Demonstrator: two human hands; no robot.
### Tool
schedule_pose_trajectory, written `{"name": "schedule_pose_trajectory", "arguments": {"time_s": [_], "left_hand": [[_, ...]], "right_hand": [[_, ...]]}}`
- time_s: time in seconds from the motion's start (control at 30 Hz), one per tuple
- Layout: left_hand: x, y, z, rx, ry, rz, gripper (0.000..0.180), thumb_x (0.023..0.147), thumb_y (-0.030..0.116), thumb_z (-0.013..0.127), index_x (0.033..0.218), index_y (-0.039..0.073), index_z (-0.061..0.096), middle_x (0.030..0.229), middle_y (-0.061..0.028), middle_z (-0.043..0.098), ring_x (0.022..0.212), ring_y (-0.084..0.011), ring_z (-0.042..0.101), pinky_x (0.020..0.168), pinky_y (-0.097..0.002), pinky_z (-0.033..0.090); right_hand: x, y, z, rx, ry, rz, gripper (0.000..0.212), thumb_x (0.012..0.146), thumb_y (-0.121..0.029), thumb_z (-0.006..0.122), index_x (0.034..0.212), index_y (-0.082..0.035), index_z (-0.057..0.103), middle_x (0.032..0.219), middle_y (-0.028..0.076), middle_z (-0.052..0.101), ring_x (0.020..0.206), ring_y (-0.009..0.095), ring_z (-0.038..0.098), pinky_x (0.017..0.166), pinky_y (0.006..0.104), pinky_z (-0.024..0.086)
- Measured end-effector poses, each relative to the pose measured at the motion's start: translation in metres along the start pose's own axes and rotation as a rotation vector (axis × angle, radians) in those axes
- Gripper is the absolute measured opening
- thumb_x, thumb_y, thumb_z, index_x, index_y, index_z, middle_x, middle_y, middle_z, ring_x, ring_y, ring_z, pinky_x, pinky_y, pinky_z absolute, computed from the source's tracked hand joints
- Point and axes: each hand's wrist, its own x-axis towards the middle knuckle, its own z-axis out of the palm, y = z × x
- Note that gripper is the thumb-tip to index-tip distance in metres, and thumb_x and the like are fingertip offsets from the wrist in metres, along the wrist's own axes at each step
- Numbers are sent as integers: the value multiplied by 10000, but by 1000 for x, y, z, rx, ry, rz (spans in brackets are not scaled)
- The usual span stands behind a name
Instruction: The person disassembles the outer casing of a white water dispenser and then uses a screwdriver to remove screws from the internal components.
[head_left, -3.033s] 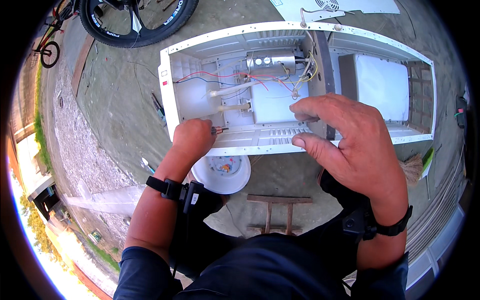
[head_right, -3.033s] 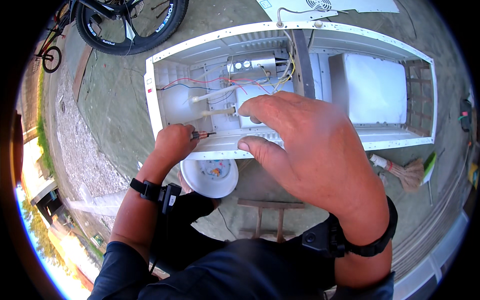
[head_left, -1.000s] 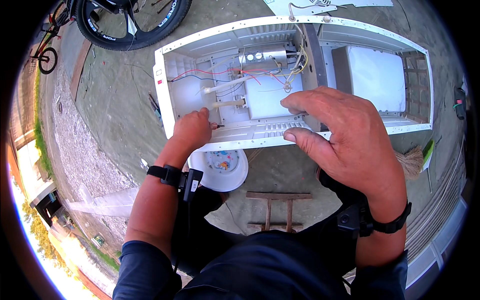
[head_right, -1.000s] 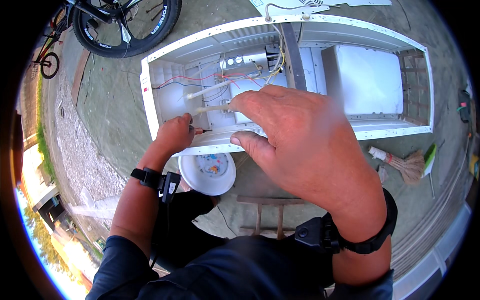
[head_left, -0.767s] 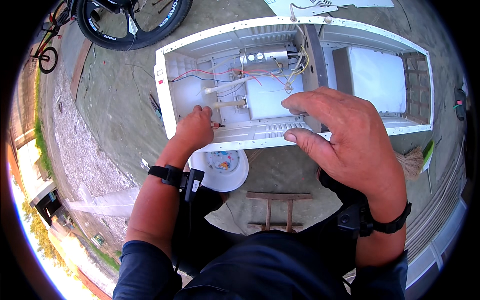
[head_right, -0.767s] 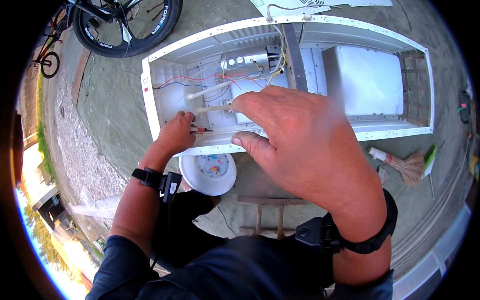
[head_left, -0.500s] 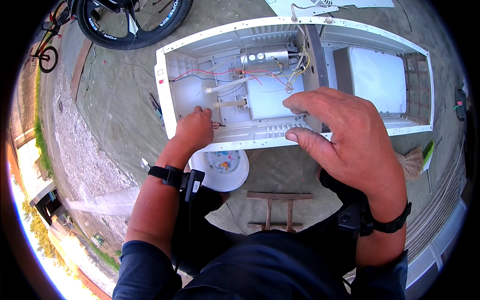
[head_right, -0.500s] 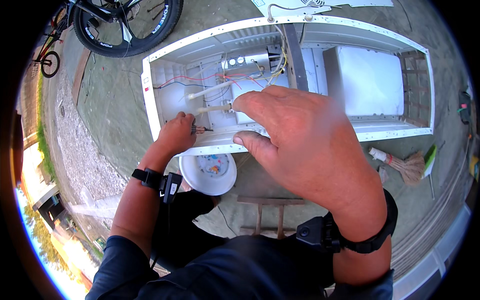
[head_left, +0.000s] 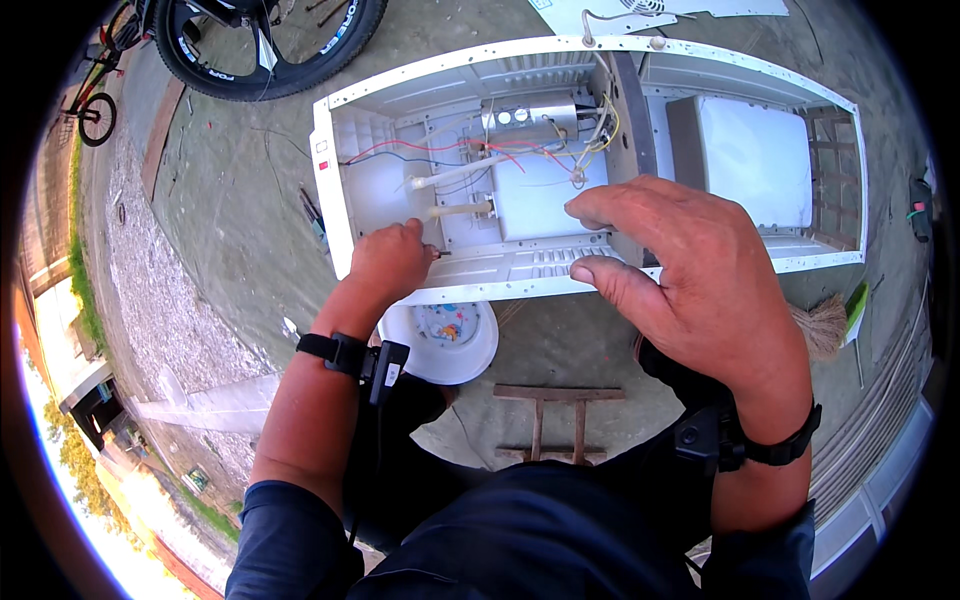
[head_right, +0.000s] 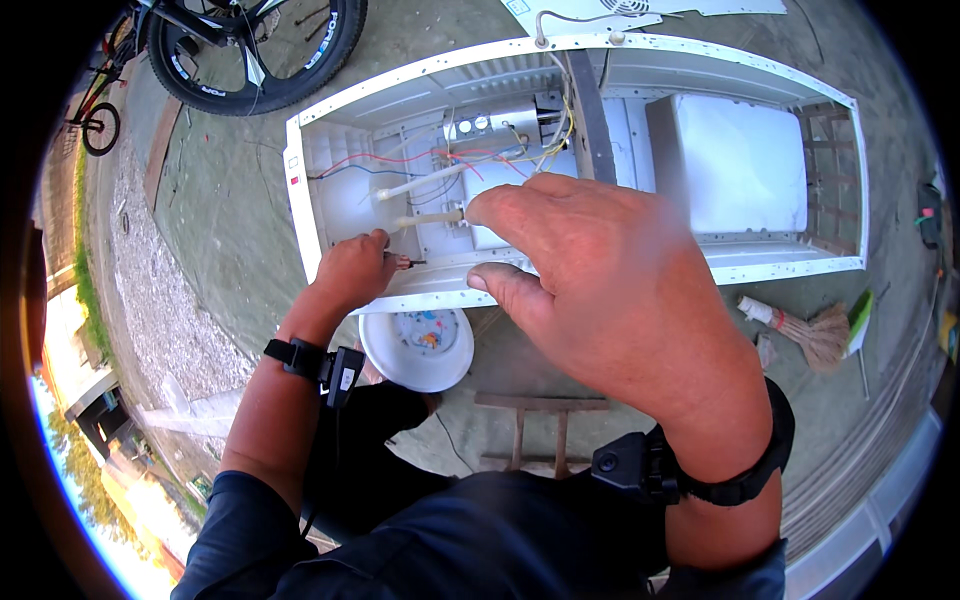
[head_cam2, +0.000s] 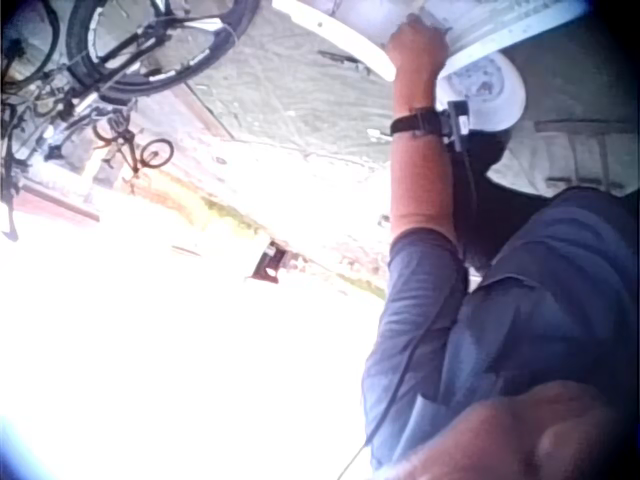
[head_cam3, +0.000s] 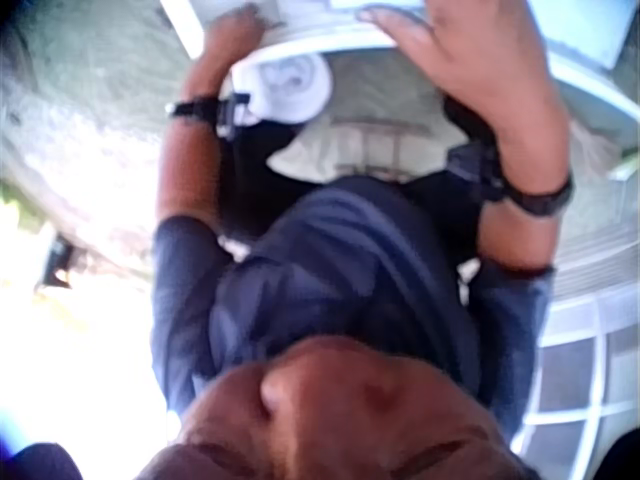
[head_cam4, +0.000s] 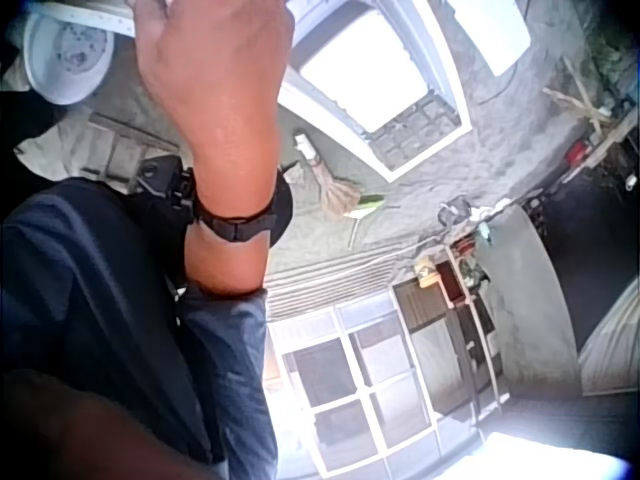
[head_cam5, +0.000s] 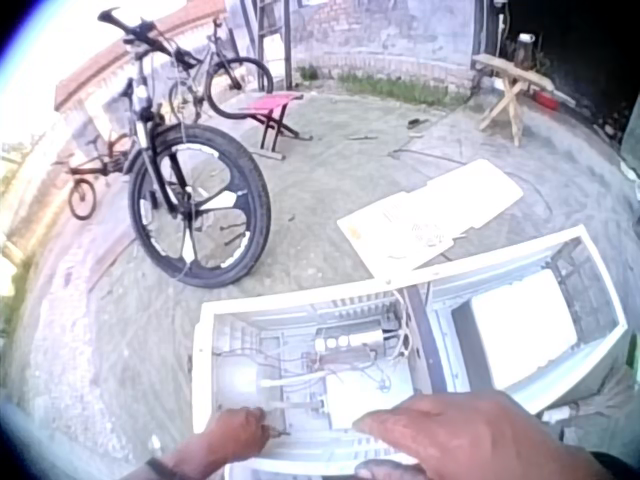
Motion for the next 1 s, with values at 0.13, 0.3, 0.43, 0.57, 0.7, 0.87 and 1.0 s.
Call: {"name": "schedule_pose_trajectory", "arguments": {"time_s": [0.13, 0.3, 0.43, 0.57, 0.7, 0.87, 1.0], "left_hand": [[-1, -5, 10, -28, 146, 61, 297, 920, 255, 636, 1073, 3, 601, 988, -219, 672, 917, -421, 672, 824, -487, 542], [0, -2, 3, -51, 98, 9, 342, 921, 289, 646, 1101, 5, 584, 1026, -225, 665, 944, -422, 667, 833, -482, 539], [-3, -2, 3, -75, 108, 20, 359, 911, 291, 661, 1108, 3, 577, 1054, -228, 650, 953, -424, 665, 834, -488, 539], [-3, 4, -2, -79, 82, -16, 346, 900, 266, 672, 1097, -1, 576, 1089, -234, 629, 965, -422, 662, 843, -487, 540], [-3, -1, 2, -63, 111, 65, 327, 892, 242, 669, 1088, -2, 575, 1082, -235, 624, 964, -424, 661, 846, -485, 540], [-4, 1, 1, -33, 104, 32, 328, 924, 296, 654, 1070, 14, 570, 1045, -209, 621, 941, -403, 677, 798, -488, 549], [-4, 5, -2, -51, 117, 10, 330, 919, 290, 659, 1069, 10, 566, 1033, -202, 623, 948, -406, 677, 796, -487, 550]], "right_hand": [[0, -1, 0, 1, 7, 16, 316, 784, -127, 774, 1070, -33, 677, 975, 157, 707, 851, 344, 681, 734, 382, 534], [-1, 2, -1, -14, 29, -2, 317, 785, -126, 775, 1070, -30, 674, 977, 155, 705, 856, 341, 680, 736, 381, 533], [0, 5, 0, -2, 47, -39, 318, 786, -122, 773, 1071, -27, 671, 980, 155, 705, 859, 341, 679, 738, 379, 532], [0, 4, -1, -5, 35, -30, 318, 787, -121, 773, 1073, -27, 669, 980, 157, 705, 858, 342, 677, 737, 378, 532], [0, 3, -2, -17, 27, -22, 316, 789, -121, 771, 1073, -28, 669, 977, 157, 704, 851, 342, 676, 732, 379, 530], [0, 3, -3, -26, 23, -12, 312, 788, -122, 771, 1070, -31, 672, 976, 158, 704, 844, 340, 675, 728, 379, 528], [0, 3, -2, -20, 39, -29, 311, 787, -121, 774, 1069, -34, 673, 978, 157, 705, 847, 341, 676, 729, 380, 528]]}}
